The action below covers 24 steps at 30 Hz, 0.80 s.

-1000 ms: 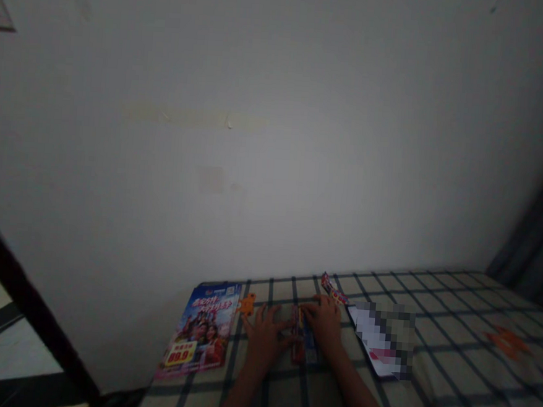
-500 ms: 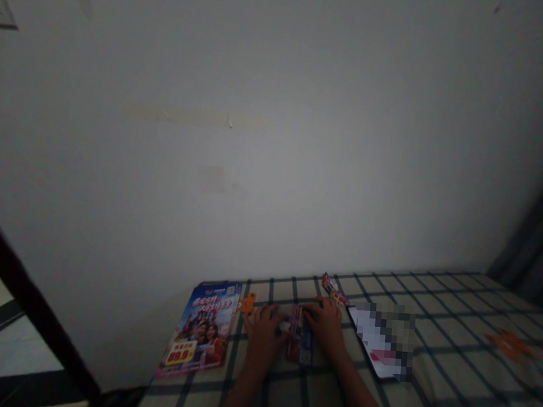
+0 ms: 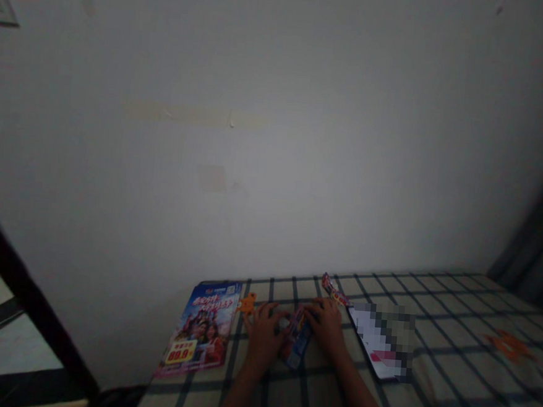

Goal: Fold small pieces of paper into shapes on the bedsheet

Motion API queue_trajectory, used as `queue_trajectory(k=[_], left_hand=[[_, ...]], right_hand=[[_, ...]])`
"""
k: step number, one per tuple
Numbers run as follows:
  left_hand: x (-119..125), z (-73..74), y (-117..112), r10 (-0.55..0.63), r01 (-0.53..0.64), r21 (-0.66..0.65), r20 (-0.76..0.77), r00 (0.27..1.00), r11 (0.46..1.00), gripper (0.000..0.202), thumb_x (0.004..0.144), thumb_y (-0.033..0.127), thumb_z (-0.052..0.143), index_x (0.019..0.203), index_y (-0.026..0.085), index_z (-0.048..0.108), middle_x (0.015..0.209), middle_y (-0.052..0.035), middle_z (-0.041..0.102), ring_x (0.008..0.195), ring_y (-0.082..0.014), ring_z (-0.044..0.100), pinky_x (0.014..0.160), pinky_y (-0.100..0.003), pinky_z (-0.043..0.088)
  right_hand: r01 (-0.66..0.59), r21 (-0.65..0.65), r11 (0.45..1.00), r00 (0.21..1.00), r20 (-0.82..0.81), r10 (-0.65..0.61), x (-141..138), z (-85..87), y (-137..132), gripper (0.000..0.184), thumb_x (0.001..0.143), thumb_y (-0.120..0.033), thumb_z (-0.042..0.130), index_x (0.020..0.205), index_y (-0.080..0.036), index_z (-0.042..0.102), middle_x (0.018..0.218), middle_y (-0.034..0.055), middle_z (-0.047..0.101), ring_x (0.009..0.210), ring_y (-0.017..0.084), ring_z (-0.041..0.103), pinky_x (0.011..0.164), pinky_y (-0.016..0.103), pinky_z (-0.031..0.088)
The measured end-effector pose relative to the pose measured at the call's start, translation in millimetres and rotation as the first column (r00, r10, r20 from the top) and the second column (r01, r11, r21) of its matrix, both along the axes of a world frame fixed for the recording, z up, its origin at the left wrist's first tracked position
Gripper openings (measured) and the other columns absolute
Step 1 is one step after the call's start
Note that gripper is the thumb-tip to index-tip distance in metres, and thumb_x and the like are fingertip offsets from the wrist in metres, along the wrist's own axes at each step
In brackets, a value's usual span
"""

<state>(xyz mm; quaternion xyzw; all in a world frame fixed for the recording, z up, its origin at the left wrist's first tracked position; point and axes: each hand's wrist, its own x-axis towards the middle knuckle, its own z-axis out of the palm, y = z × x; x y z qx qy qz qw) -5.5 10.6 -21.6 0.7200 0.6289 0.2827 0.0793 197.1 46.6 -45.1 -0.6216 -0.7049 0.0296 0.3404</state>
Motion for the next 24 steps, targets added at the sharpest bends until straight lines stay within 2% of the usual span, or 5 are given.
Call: queue_trajectory(k=[5,10,15,20,24], left_hand=[[1,1.6,-1,0.012,-0.012,-0.013,-0.019,1.000,1.000,0.038,0.085,0.026,0.061,0.116,0.046,0.069,0.140,0.0004,0.057,0.136,-0.0305,0.040,0.116,-0.069,0.003],[2,1.2,0,0.038,-0.038,0.012,0.023,0.999,0.999,0.038,0.089,0.031,0.057,0.125,0.039,0.065,0.140,-0.0040,0.057,0.134,-0.0307,0.041,0.116,-0.068,0.004],[1,-7.9,7,0.106,-0.109,0.055,0.048,0.993,0.993,0.059,0.090,0.042,0.054,0.147,0.027,0.046,0.141,-0.0096,0.056,0.133,-0.0305,0.043,0.118,-0.060,0.018],[-1,-13.9,10,0.127,-0.128,0.076,0.015,0.992,0.989,0.058,0.089,0.039,0.054,0.145,0.027,0.047,0.138,-0.0093,0.058,0.132,-0.0310,0.045,0.118,-0.060,0.019],[-1,-9.9,8,0.129,-0.129,0.027,0.012,0.992,0.991,0.060,0.088,0.035,0.056,0.146,0.026,0.046,0.143,-0.0093,0.055,0.136,-0.0305,0.042,0.119,-0.060,0.015]], right_hand=[[-0.029,0.013,0.999,0.997,-0.065,0.030,4,-1.7,1,0.016,0.086,-0.030,0.064,0.094,-0.031,0.078,0.114,0.0057,0.068,0.114,0.026,0.055,0.101,0.041,0.042],[-0.033,0.083,0.996,0.975,-0.216,0.051,7,-5.3,2,0.015,0.083,-0.029,0.064,0.087,-0.026,0.078,0.108,0.0078,0.070,0.111,0.027,0.057,0.102,0.044,0.042],[0.035,0.214,0.976,0.898,-0.436,0.063,11,-6.4,1,0.022,0.086,-0.038,0.060,0.080,-0.022,0.074,0.100,0.0093,0.071,0.102,0.027,0.060,0.099,0.046,0.044],[0.095,0.293,0.951,0.821,-0.564,0.092,17,-1.7,-4,0.031,0.089,-0.048,0.057,0.085,-0.020,0.071,0.095,0.0096,0.071,0.095,0.026,0.062,0.094,0.046,0.048],[0.195,0.410,0.891,0.801,-0.590,0.097,17,4.3,-11,0.030,0.090,-0.047,0.058,0.094,-0.020,0.073,0.102,0.0096,0.068,0.103,0.026,0.061,0.096,0.048,0.048]])
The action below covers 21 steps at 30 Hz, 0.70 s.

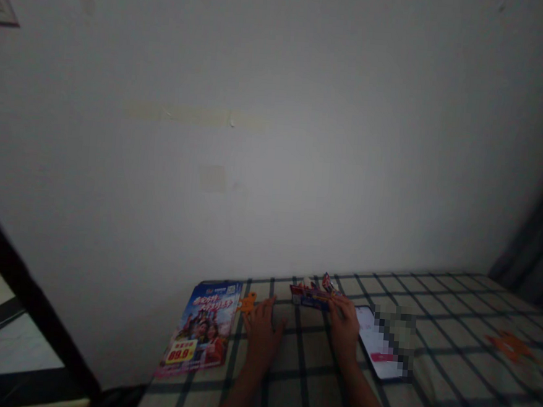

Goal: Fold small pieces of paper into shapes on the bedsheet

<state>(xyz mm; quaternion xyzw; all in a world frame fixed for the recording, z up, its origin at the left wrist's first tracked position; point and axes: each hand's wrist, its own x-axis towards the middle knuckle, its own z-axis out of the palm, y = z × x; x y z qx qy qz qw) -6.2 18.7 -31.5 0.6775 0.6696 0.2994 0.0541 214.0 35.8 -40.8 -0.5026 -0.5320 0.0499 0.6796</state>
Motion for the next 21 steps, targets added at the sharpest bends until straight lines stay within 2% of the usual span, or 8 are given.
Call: queue_trajectory(k=[4,7,10,14,18,21], left_hand=[[1,0.5,0,0.006,-0.006,0.010,-0.016,1.000,1.000,0.056,0.091,0.036,0.052,0.145,0.025,0.047,0.142,-0.0100,0.056,0.135,-0.0310,0.043,0.119,-0.061,0.016],[2,-1.2,1,0.013,-0.012,0.037,-0.013,1.000,0.999,0.051,0.094,0.037,0.047,0.143,0.025,0.050,0.140,-0.0104,0.058,0.133,-0.0304,0.046,0.118,-0.062,0.017],[1,-0.8,2,0.016,-0.017,0.056,0.012,1.000,0.998,0.047,0.097,0.035,0.040,0.141,0.024,0.053,0.137,-0.0100,0.060,0.131,-0.0283,0.048,0.118,-0.058,0.021],[1,2.7,3,0.028,-0.030,0.067,0.024,0.999,0.997,0.043,0.099,0.033,0.037,0.135,0.026,0.058,0.133,-0.0078,0.063,0.127,-0.0268,0.051,0.116,-0.055,0.026],[0,5.6,0,0.013,-0.012,0.062,-0.025,1.000,0.998,0.036,0.097,0.032,0.044,0.124,0.029,0.067,0.129,-0.0058,0.065,0.124,-0.0266,0.053,0.113,-0.054,0.030],[0,7.7,-3,0.003,0.001,0.050,-0.074,0.997,0.999,0.031,0.095,0.035,0.050,0.115,0.031,0.073,0.128,-0.0055,0.066,0.124,-0.0275,0.052,0.113,-0.055,0.028]], right_hand=[[0.016,0.107,0.994,0.993,0.113,-0.028,-4,3.9,-5,0.025,0.092,-0.041,0.059,0.093,-0.023,0.075,0.111,0.0091,0.065,0.112,0.025,0.060,0.099,0.049,0.048],[-0.039,0.106,0.994,0.961,0.278,0.008,-7,5.2,-8,0.017,0.092,-0.036,0.060,0.095,-0.029,0.076,0.117,0.0071,0.066,0.116,0.025,0.058,0.101,0.052,0.047],[-0.135,0.033,0.990,0.898,0.427,0.108,-11,5.6,-10,0.017,0.091,-0.030,0.061,0.099,-0.034,0.075,0.120,0.0042,0.068,0.122,0.025,0.055,0.105,0.053,0.044],[-0.226,-0.096,0.969,0.797,0.554,0.241,-18,5.7,-11,0.016,0.088,-0.026,0.063,0.094,-0.033,0.076,0.118,0.0028,0.072,0.127,0.025,0.053,0.109,0.053,0.040],[-0.242,-0.270,0.932,0.691,0.626,0.361,-24,8.2,-14,0.016,0.085,-0.027,0.068,0.094,-0.036,0.077,0.109,0.0010,0.075,0.130,0.026,0.051,0.117,0.058,0.026],[-0.238,-0.359,0.902,0.669,0.613,0.420,-26,12.0,-17,0.014,0.082,-0.031,0.072,0.094,-0.037,0.077,0.104,0.0000,0.076,0.130,0.027,0.051,0.119,0.060,0.017]])
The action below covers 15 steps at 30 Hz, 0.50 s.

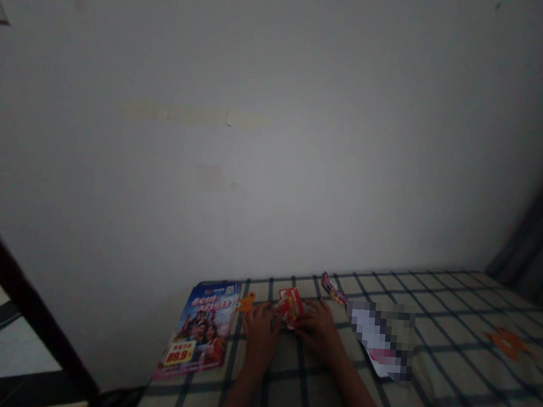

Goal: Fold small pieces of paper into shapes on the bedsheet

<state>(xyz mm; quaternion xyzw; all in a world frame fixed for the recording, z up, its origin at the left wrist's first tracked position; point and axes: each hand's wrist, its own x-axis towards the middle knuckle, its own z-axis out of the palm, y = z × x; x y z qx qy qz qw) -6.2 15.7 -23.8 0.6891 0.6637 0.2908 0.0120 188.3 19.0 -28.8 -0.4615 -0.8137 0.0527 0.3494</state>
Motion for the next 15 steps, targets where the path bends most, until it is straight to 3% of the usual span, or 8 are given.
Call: queue_trajectory(k=[5,10,15], left_hand=[[2,5.5,-5,-0.010,0.010,-0.028,-0.015,1.000,1.000,0.030,0.093,0.045,0.054,0.111,0.034,0.075,0.130,-0.0052,0.064,0.126,-0.0291,0.049,0.114,-0.056,0.025],[5,6.9,-9,-0.022,0.019,-0.057,-0.054,0.998,0.998,0.033,0.091,0.050,0.057,0.118,0.038,0.071,0.140,-0.0055,0.057,0.134,-0.0322,0.043,0.117,-0.062,0.017],[4,3.0,-9,-0.071,0.066,-0.097,-0.054,0.996,0.993,0.032,0.092,0.048,0.055,0.120,0.044,0.069,0.148,-0.0037,0.050,0.141,-0.0323,0.035,0.117,-0.067,0.008]], right_hand=[[-0.024,-0.088,0.996,0.999,-0.026,0.022,2,0.5,1,0.013,0.084,-0.033,0.069,0.094,-0.037,0.077,0.106,-0.0006,0.076,0.128,0.026,0.053,0.119,0.059,0.016],[0.070,0.028,0.997,0.989,-0.135,-0.066,7,-12.7,14,0.028,0.088,-0.022,0.057,0.109,-0.028,0.074,0.119,0.0071,0.071,0.121,0.025,0.056,0.107,0.048,0.041],[0.194,0.075,0.978,0.979,-0.084,-0.188,9,-20.3,19,0.034,0.088,-0.021,0.056,0.117,-0.029,0.071,0.123,0.0060,0.069,0.126,0.030,0.050,0.107,0.054,0.039]])
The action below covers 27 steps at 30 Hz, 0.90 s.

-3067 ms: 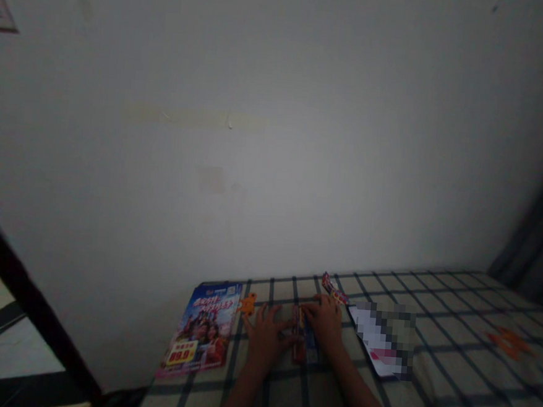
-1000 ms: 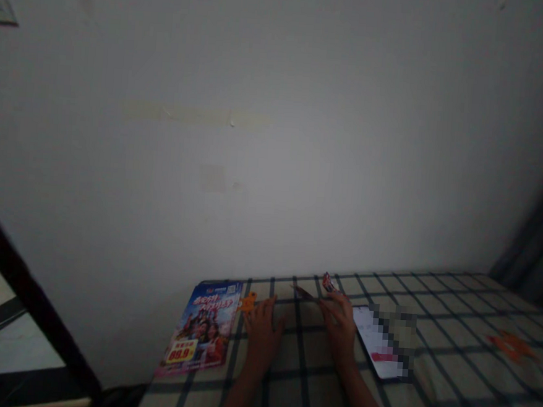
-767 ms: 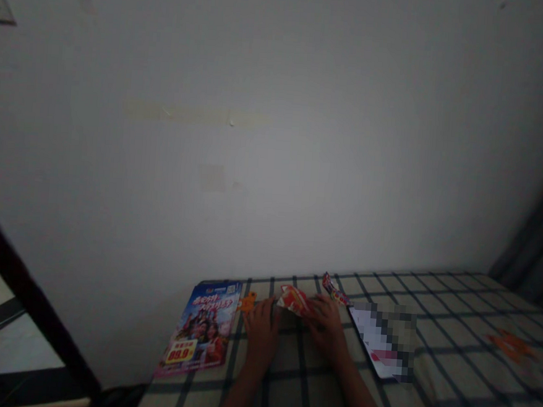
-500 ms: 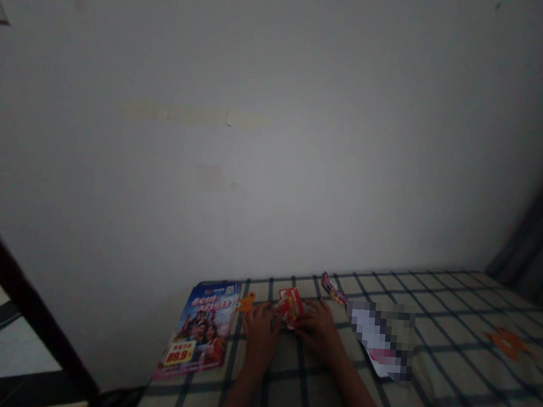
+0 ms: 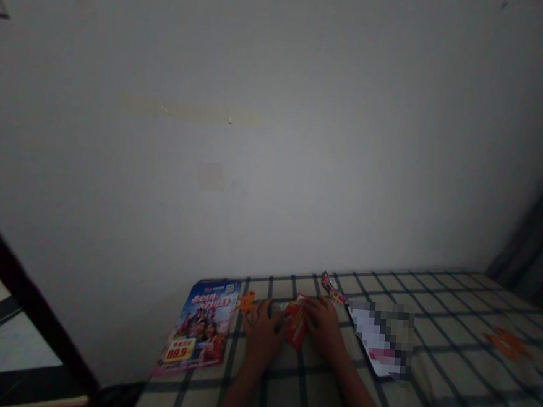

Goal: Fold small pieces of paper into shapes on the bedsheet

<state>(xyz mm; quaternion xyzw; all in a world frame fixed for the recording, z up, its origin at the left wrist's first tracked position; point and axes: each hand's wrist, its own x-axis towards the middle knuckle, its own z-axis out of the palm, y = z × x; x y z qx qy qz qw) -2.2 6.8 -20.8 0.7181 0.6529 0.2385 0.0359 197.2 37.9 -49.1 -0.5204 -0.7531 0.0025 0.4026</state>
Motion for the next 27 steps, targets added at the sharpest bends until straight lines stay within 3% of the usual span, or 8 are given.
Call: queue_trajectory(k=[4,7,11,17,27], left_hand=[[1,-1.5,0,0.012,-0.012,0.006,-0.021,1.000,1.000,0.031,0.094,0.042,0.052,0.121,0.045,0.068,0.148,-0.0034,0.049,0.141,-0.0316,0.035,0.117,-0.067,0.009],[1,-4.7,1,0.023,-0.022,0.039,-0.023,0.999,0.999,0.032,0.094,0.047,0.051,0.122,0.044,0.068,0.148,-0.0045,0.050,0.140,-0.0321,0.035,0.116,-0.067,0.012],[1,-10.7,4,0.020,-0.018,0.058,-0.032,0.999,0.998,0.037,0.091,0.055,0.054,0.123,0.043,0.067,0.147,-0.0056,0.050,0.139,-0.0337,0.036,0.115,-0.066,0.015],[-1,-8.2,3,-0.007,0.009,0.041,-0.053,0.999,0.999,0.035,0.090,0.050,0.058,0.124,0.049,0.065,0.148,-0.0048,0.049,0.139,-0.0335,0.036,0.115,-0.068,0.012],[-1,-0.7,1,-0.060,0.059,-0.023,-0.065,0.996,0.998,0.040,0.091,0.042,0.057,0.129,0.052,0.059,0.151,-0.0036,0.046,0.142,-0.0334,0.033,0.114,-0.072,0.004]], right_hand=[[0.029,0.000,1.000,0.998,0.053,-0.028,-2,1.4,-3,0.022,0.088,-0.024,0.060,0.101,-0.031,0.076,0.109,0.0047,0.073,0.123,0.031,0.051,0.108,0.054,0.035],[0.052,0.005,0.999,0.998,0.038,-0.052,-1,2.7,-4,0.020,0.090,-0.025,0.058,0.096,-0.028,0.076,0.096,0.0058,0.073,0.116,0.029,0.056,0.106,0.050,0.036],[0.091,-0.009,0.996,0.996,0.008,-0.090,2,0.9,-2,0.022,0.092,-0.029,0.057,0.103,-0.027,0.075,0.099,0.0067,0.072,0.109,0.027,0.058,0.101,0.046,0.039],[0.243,-0.013,0.970,0.970,0.033,-0.242,4,-3.8,3,0.020,0.088,-0.031,0.062,0.102,-0.025,0.075,0.105,0.0087,0.069,0.108,0.028,0.056,0.097,0.044,0.041],[0.213,-0.069,0.975,0.975,0.076,-0.208,3,1.4,-1,0.012,0.084,-0.025,0.066,0.089,-0.028,0.077,0.104,0.0061,0.069,0.111,0.027,0.054,0.100,0.042,0.038]])
